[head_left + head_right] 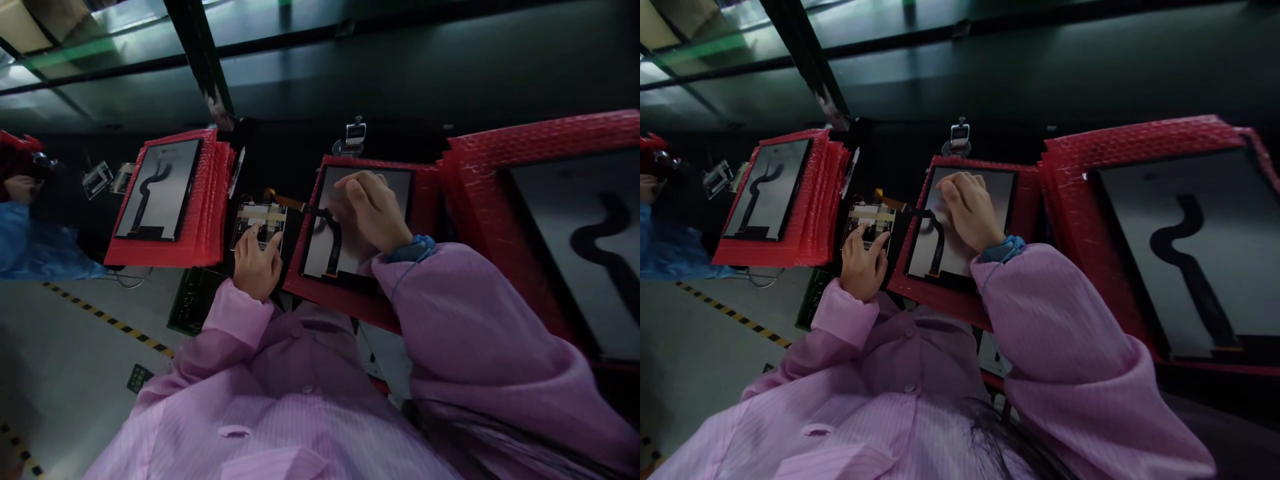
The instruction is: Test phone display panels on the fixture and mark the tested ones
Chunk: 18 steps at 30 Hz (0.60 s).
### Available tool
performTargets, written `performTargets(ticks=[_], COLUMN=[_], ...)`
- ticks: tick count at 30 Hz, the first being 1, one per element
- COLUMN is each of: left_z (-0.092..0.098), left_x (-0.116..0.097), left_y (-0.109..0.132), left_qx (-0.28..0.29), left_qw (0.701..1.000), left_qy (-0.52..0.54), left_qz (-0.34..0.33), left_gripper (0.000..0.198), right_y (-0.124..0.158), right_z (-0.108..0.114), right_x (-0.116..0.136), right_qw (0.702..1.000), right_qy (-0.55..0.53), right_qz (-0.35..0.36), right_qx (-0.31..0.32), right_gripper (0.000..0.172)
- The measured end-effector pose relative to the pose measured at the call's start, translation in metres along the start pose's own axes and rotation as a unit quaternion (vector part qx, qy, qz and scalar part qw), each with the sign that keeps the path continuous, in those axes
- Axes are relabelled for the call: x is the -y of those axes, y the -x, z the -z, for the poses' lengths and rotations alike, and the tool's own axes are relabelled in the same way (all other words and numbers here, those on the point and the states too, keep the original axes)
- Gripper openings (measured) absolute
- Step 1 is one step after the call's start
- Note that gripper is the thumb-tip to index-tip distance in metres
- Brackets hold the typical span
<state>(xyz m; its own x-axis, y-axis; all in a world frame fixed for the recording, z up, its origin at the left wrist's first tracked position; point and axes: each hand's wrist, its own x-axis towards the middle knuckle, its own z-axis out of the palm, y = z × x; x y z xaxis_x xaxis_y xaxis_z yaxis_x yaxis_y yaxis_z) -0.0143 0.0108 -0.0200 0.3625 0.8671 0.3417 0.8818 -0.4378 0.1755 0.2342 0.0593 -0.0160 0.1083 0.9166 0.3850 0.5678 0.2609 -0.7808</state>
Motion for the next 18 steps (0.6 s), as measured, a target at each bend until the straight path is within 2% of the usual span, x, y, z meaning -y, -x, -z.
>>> performTargets(ticks=[5,9,13,16,18], left_z=[-0.004,-0.006,-0.009,-0.008,-0.006], left_x=[0.004,0.004,0.008,0.013,0.014], left_y=[0.001,-0.001,-0.003,-0.003,-0.003], left_qx=[-0.039,-0.039,-0.054,-0.091,-0.116], left_qw=[0.998,0.998,0.995,0.991,0.986], left_qy=[-0.018,-0.029,-0.042,-0.023,0.025], left_qz=[-0.039,-0.045,-0.067,-0.099,-0.118], left_gripper=[0.038,0.039,0.039,0.036,0.035], right_y=[0.000,-0.003,-0.007,0.010,0.037], right_z=[0.000,0.001,0.013,0.033,0.047], right_x=[0.000,-0.001,0.003,0.014,0.024], right_qw=[1.000,1.000,0.998,0.993,0.987], right_qy=[-0.001,0.010,0.047,0.103,0.135], right_qz=[0.009,0.010,0.017,-0.014,-0.063], right_qx=[-0.015,-0.022,-0.039,-0.050,-0.058], right_gripper=[0.055,0.055,0.052,0.046,0.042])
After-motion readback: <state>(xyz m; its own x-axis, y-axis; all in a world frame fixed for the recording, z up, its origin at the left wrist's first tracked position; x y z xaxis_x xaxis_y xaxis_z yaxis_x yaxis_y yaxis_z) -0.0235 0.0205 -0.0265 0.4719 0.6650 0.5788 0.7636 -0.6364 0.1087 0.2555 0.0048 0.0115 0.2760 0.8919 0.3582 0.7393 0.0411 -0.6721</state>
